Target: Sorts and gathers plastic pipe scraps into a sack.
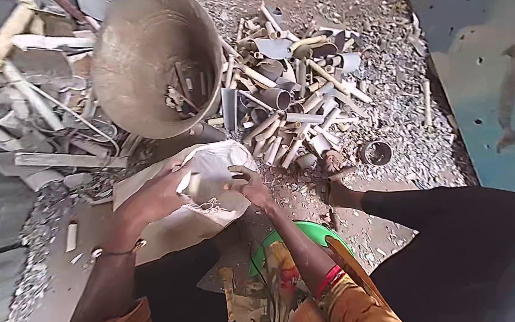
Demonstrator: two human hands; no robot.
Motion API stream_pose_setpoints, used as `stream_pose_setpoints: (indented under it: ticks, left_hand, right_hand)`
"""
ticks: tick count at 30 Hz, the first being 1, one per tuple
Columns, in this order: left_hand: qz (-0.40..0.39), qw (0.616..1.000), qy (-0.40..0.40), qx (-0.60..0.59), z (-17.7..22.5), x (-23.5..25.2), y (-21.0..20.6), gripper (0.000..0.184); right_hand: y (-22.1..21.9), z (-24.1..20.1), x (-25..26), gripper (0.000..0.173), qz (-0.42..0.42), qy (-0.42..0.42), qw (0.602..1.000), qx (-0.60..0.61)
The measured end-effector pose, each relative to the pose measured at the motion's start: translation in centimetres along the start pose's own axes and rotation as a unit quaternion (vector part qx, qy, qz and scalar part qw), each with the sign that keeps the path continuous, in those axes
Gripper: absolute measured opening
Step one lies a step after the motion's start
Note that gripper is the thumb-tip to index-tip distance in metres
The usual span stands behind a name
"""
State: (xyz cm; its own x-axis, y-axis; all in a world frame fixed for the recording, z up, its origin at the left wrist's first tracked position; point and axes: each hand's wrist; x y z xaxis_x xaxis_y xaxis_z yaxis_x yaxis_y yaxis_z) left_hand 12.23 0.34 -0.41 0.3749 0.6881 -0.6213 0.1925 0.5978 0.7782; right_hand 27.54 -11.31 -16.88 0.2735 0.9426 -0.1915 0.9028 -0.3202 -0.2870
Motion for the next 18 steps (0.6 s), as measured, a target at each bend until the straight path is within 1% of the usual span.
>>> stream_pose_setpoints:
  ticks: [1,2,3,5,6,7,8,9,10,11,12,14,16,18]
  left_hand:
    - [0.001,1.0,0.001,0.002,-0.1,-0.2,0.0,0.087]
    - [0.012,1.0,-0.006,0.002,-0.5,-0.3,-0.1,0.087]
    - [0.023,1.0,-0.014,0.002,-0.8,-0.4,-0.1,0.088]
    - [0.036,0.999,-0.023,0.001,-1.5,-0.5,0.0,0.091]
    - [0.04,0.999,-0.027,0.0,-1.8,-0.6,-0.2,0.092]
    - [0.05,0.998,-0.037,-0.001,-2.3,-0.6,-0.5,0.092]
    - [0.054,0.997,-0.049,-0.003,-2.6,-0.7,-0.7,0.092]
    - [0.057,0.996,-0.067,-0.004,-2.8,-0.7,-0.8,0.092]
    - [0.058,0.995,-0.087,-0.002,-3.1,-0.6,-0.9,0.09]
    - [0.036,0.996,-0.087,-0.004,-2.8,-0.6,-0.7,0.087]
    - [0.015,0.996,-0.086,-0.003,-2.3,-0.6,-0.3,0.086]
    - [-0.02,0.997,-0.069,0.004,-1.3,-0.1,0.6,0.084]
    - [-0.051,0.998,-0.041,0.019,0.1,0.4,1.5,0.08]
    - [-0.06,0.997,-0.042,0.026,0.7,1.0,1.6,0.078]
  right_hand:
    - [1.7,0.4,0.2,0.043,0.047,0.02,0.996,-0.068]
    - [4.3,0.9,0.4,0.035,0.118,0.024,0.981,-0.15]
    - [7.7,1.1,0.4,0.031,0.189,-0.002,0.956,-0.225]
    - [15.4,1.2,-0.4,0.035,0.301,-0.089,0.888,-0.335]
    - [19.6,1.8,-1.2,0.041,0.339,-0.132,0.852,-0.376]
    - [23.4,2.9,-1.9,0.047,0.358,-0.189,0.818,-0.409]
    - [26.4,3.8,-2.6,0.049,0.356,-0.239,0.796,-0.428]
    - [28.7,4.7,-3.2,0.047,0.327,-0.271,0.793,-0.437]
    - [30.6,5.5,-3.8,0.045,0.282,-0.292,0.799,-0.443]
    - [31.7,5.9,-4.0,0.045,0.248,-0.307,0.799,-0.454]
    - [32.0,5.7,-3.8,0.044,0.235,-0.323,0.789,-0.466]
    - [31.6,4.4,-2.4,0.039,0.256,-0.327,0.768,-0.488]
    - [30.6,2.5,-0.5,0.036,0.302,-0.289,0.752,-0.509]
    - [30.3,1.3,1.9,0.04,0.326,-0.236,0.754,-0.52]
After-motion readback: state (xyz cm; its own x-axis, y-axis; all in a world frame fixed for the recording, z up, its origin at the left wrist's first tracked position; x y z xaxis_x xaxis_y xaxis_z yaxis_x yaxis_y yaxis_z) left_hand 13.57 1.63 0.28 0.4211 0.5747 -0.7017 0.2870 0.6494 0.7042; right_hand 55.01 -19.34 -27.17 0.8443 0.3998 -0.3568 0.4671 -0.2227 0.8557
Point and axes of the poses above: each hand's wrist, its own x-axis towards the middle knuckle, its own y-axis out of the back of the hand, z = x × y, and after that the axes turned 7 degrees about y, right-handed
